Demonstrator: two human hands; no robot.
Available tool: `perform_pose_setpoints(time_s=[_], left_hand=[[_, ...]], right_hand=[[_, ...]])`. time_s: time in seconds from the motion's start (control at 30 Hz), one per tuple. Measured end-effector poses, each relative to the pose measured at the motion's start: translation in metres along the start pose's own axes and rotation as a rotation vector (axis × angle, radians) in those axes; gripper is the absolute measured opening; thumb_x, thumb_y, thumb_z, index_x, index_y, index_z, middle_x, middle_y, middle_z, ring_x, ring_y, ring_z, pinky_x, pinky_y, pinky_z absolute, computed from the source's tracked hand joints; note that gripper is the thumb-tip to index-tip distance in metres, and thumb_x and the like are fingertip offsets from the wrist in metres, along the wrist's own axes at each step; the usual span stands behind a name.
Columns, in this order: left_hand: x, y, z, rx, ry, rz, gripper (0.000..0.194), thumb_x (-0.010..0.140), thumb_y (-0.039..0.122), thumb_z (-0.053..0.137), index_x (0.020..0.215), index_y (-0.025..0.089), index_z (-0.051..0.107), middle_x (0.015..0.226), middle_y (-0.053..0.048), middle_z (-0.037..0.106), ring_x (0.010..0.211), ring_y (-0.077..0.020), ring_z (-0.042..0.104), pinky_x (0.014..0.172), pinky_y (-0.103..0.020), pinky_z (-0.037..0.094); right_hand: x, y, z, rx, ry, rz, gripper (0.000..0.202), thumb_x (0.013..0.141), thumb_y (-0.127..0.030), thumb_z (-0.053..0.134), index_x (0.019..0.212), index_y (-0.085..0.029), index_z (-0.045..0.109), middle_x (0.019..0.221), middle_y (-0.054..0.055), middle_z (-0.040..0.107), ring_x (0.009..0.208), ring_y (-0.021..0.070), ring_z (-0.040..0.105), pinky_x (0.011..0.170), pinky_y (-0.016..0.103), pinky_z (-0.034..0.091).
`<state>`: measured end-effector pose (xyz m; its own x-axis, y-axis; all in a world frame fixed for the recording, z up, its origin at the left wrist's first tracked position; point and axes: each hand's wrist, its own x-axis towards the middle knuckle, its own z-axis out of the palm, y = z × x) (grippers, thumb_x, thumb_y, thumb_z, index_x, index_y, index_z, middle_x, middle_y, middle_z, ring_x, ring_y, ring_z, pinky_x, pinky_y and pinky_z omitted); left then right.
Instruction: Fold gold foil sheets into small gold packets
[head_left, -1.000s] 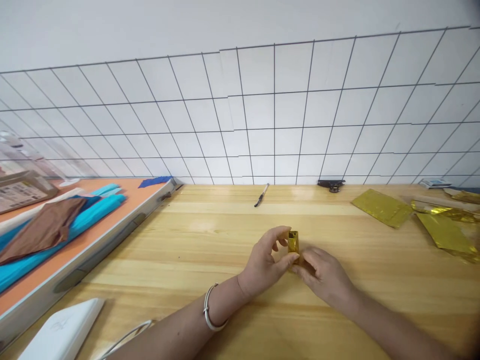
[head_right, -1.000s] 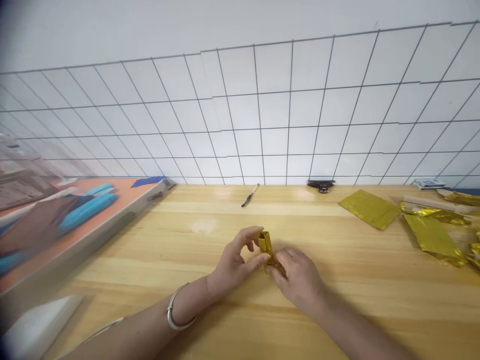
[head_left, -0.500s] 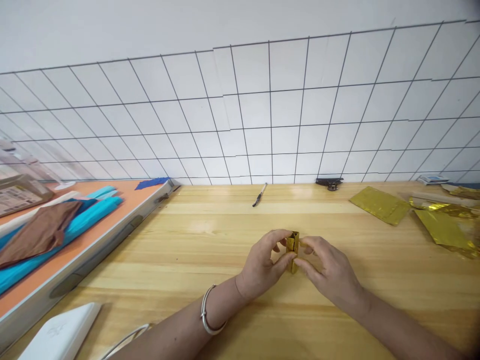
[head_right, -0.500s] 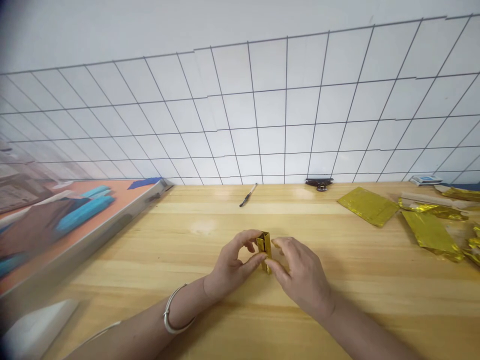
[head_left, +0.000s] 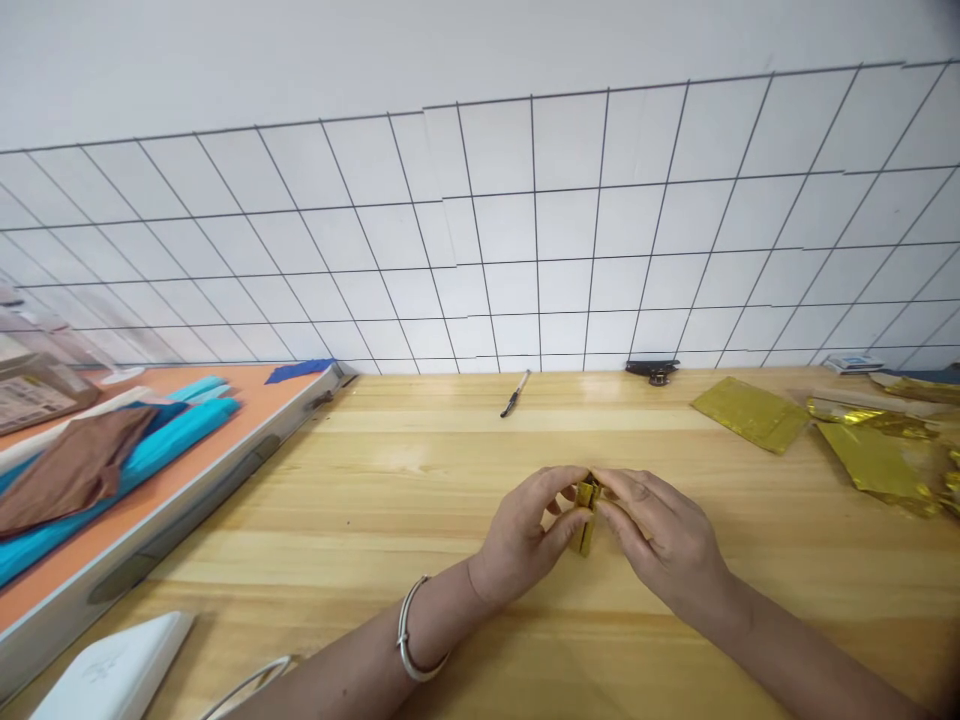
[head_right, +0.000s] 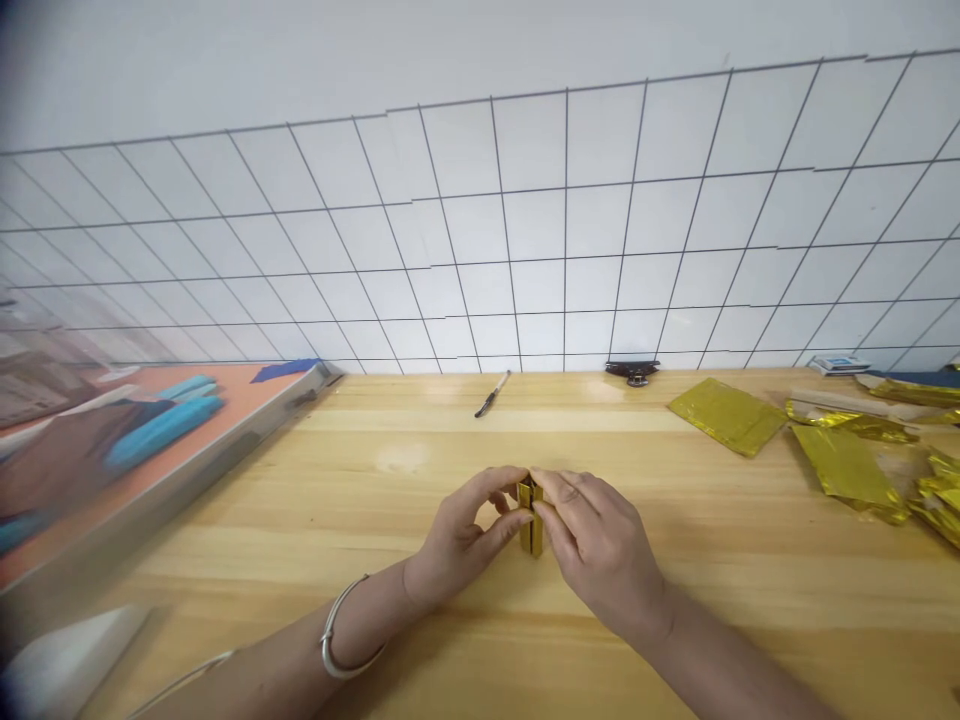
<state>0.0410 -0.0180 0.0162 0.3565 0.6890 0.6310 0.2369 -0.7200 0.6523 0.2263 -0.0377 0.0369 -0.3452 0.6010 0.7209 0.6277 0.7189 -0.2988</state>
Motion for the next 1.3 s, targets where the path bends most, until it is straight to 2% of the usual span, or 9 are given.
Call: perform_pose_setpoints(time_s=[0.4, 0.6, 0.87, 1.07, 1.3], left_hand=[[0.0019, 0.0051, 0.0007, 0.062, 0.026, -0.005, 0.042, 0.084, 0.013, 0.057, 0.123, 0.025, 0.046, 0.098, -0.004, 0.061, 0.081, -0.0108, 0.058, 0.066, -0.022, 0.053], [0.0024, 0.0048, 0.0015, 0.056, 0.037, -0.038, 0.041, 0.085, 0.014, 0.055, 0.123, 0.024, 0.046, 0.099, -0.005, 0.062, 0.08, -0.0108, 0.059, 0.065, -0.022, 0.054], [0.0029, 0.0078, 0.0013, 0.03, 0.036, -0.012, 0.043, 0.085, 0.011, 0.054, 0.125, 0.025, 0.045, 0.098, -0.005, 0.061, 0.08, -0.0107, 0.059, 0.065, -0.021, 0.054], [0.0006, 0.005, 0.0018, 0.016, 0.032, -0.016, 0.043, 0.085, 0.011, 0.054, 0.125, 0.024, 0.045, 0.099, -0.005, 0.061, 0.081, -0.0111, 0.059, 0.066, -0.022, 0.054], [0.0001, 0.0044, 0.0026, 0.015, 0.029, -0.028, 0.044, 0.085, 0.011, 0.054, 0.125, 0.025, 0.045, 0.1, -0.005, 0.061, 0.082, -0.0114, 0.059, 0.067, -0.023, 0.053]], right_hand=[[0.0028, -0.005, -0.0001, 0.028, 0.004, 0.127, 0.02, 0.085, -0.016, 0.054, 0.103, -0.024, 0.052, 0.09, 0.0, 0.064, 0.076, 0.0122, 0.062, 0.07, 0.027, 0.05], [0.0028, -0.0054, -0.0002, 0.04, 0.006, 0.184, 0.016, 0.086, -0.019, 0.051, 0.102, -0.024, 0.052, 0.087, 0.001, 0.066, 0.072, 0.0131, 0.064, 0.067, 0.027, 0.052], [0.0018, -0.0035, 0.0004, 0.076, -0.016, 0.171, 0.017, 0.087, -0.019, 0.051, 0.103, -0.024, 0.052, 0.092, 0.001, 0.065, 0.075, 0.0128, 0.064, 0.069, 0.026, 0.052], [0.003, -0.0053, 0.0002, 0.113, -0.003, 0.2, 0.019, 0.086, -0.018, 0.052, 0.103, -0.025, 0.051, 0.088, 0.0, 0.063, 0.073, 0.0113, 0.062, 0.067, 0.023, 0.051], [0.002, -0.0044, 0.0, 0.075, -0.003, 0.175, 0.016, 0.087, -0.021, 0.051, 0.103, -0.024, 0.051, 0.09, 0.001, 0.064, 0.073, 0.0123, 0.063, 0.067, 0.026, 0.052]])
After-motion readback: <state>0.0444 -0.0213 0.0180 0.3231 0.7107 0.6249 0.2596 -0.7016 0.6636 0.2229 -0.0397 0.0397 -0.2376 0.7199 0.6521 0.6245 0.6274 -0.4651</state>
